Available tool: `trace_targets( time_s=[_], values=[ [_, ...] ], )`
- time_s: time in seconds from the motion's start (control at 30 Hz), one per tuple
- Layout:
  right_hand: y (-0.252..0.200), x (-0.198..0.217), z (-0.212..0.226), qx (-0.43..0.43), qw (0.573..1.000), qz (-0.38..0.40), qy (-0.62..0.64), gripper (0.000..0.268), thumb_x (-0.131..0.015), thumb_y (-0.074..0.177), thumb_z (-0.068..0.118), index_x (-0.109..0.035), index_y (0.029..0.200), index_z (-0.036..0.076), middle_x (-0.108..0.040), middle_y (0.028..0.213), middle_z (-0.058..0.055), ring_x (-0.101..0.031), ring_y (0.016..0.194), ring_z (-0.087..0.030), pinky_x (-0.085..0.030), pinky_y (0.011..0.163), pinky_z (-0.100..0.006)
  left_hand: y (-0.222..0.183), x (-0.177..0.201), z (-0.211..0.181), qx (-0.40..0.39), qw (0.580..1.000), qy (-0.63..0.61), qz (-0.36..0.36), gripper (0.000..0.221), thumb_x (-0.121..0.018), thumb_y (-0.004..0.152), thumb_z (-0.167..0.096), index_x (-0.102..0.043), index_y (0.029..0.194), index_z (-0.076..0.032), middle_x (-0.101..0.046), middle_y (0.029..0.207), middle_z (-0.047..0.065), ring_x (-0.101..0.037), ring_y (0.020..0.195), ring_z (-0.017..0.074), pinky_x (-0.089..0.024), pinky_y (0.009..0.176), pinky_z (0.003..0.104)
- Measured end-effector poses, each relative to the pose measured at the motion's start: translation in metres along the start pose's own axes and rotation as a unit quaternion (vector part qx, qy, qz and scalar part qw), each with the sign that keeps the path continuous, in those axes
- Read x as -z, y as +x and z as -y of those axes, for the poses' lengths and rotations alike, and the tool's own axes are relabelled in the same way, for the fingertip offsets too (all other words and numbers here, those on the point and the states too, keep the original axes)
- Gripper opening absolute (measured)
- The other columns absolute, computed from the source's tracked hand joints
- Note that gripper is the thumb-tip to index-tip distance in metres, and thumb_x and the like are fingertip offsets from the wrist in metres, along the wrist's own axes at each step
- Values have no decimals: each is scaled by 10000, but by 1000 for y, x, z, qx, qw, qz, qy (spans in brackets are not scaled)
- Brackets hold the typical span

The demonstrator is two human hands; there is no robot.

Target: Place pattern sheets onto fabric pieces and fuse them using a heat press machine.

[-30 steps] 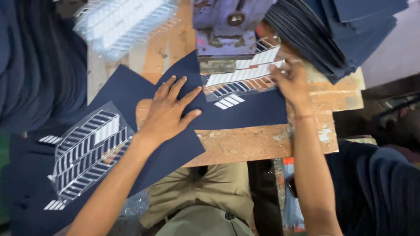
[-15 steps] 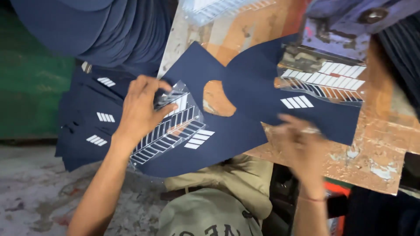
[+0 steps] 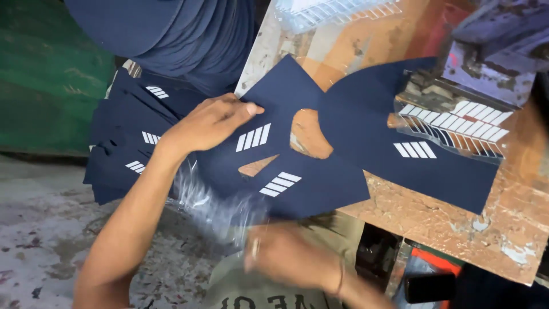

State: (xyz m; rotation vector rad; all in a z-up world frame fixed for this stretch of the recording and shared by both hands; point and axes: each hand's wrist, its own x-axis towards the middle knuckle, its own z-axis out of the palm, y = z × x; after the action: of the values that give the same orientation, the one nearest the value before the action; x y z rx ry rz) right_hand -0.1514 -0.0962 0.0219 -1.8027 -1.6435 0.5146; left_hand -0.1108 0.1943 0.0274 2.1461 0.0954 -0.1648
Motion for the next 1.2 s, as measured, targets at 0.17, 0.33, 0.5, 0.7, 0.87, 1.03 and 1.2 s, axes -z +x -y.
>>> trace_targets(
  time_s=[0.17, 0.33, 0.5, 0.7, 0.87, 1.03, 1.2],
  values=[
    [-35, 5, 18, -122, 977, 38, 170, 242, -736, 977, 255, -745, 1164, 101, -718, 1017, -84, -723, 940, -260, -579, 835, -375, -32, -20, -16, -13, 972, 175, -155, 692, -786, 734, -457, -697, 1305, -78, -700, 1093, 168, -690, 919, 345, -530, 805, 422],
    [-120, 38, -13, -345, 904, -251, -18, 220, -783, 820, 135, -770, 1039, 121, -782, 975, -50, -759, 888, -167, -588, 801, -324, -124, -24, 98, 143, 947, -198, -211, 500, -865, 781, -141, -691, 1230, -5, -769, 1105, 103, -698, 987, 166, -585, 872, 332],
    [-221, 71, -61, -453, 833, -313, -55, 234, -690, 1014, 142, -699, 1172, -31, -749, 1053, -200, -750, 954, -220, -627, 789, -332, -218, -53, 216, 201, 829, -243, -462, 494, -811, 869, -119, -627, 1303, 29, -714, 1216, 87, -667, 1064, 147, -533, 968, 308],
    [-255, 83, -88, -413, 788, -454, -48, 176, -657, 1127, 83, -626, 1227, -59, -730, 1038, -161, -725, 937, -144, -580, 835, -275, -277, -135, 456, 380, 801, 29, -461, 933, -865, 794, -506, -467, 1438, 39, -508, 1402, 263, -460, 1291, 379, -358, 1088, 478],
    [-279, 71, -99, -423, 737, -503, -155, 198, -731, 1095, 90, -702, 1236, -47, -712, 932, -98, -605, 755, -76, -458, 690, -187, -162, -92, 319, 405, 677, 228, -571, 1065, -938, 778, -553, -467, 1459, 116, -523, 1357, 303, -451, 1254, 492, -331, 1033, 603],
    [-214, 89, -89, -450, 720, -498, -176, 206, -786, 1004, 144, -758, 1152, 4, -699, 771, -50, -535, 579, -57, -418, 596, -226, 10, -22, 12, -66, 873, 111, -470, 586, -864, 1009, -223, -573, 1478, -27, -611, 1445, 172, -590, 1352, 343, -469, 1166, 431],
    [-222, 84, -88, -445, 717, -503, -189, 190, -775, 1003, 147, -758, 1136, 12, -701, 790, -55, -537, 592, -60, -418, 587, -233, 190, -30, 3, -132, 890, 214, -380, 780, -793, 968, -434, -482, 1466, 80, -553, 1397, 273, -530, 1255, 461, -450, 1020, 499]
  ],
)
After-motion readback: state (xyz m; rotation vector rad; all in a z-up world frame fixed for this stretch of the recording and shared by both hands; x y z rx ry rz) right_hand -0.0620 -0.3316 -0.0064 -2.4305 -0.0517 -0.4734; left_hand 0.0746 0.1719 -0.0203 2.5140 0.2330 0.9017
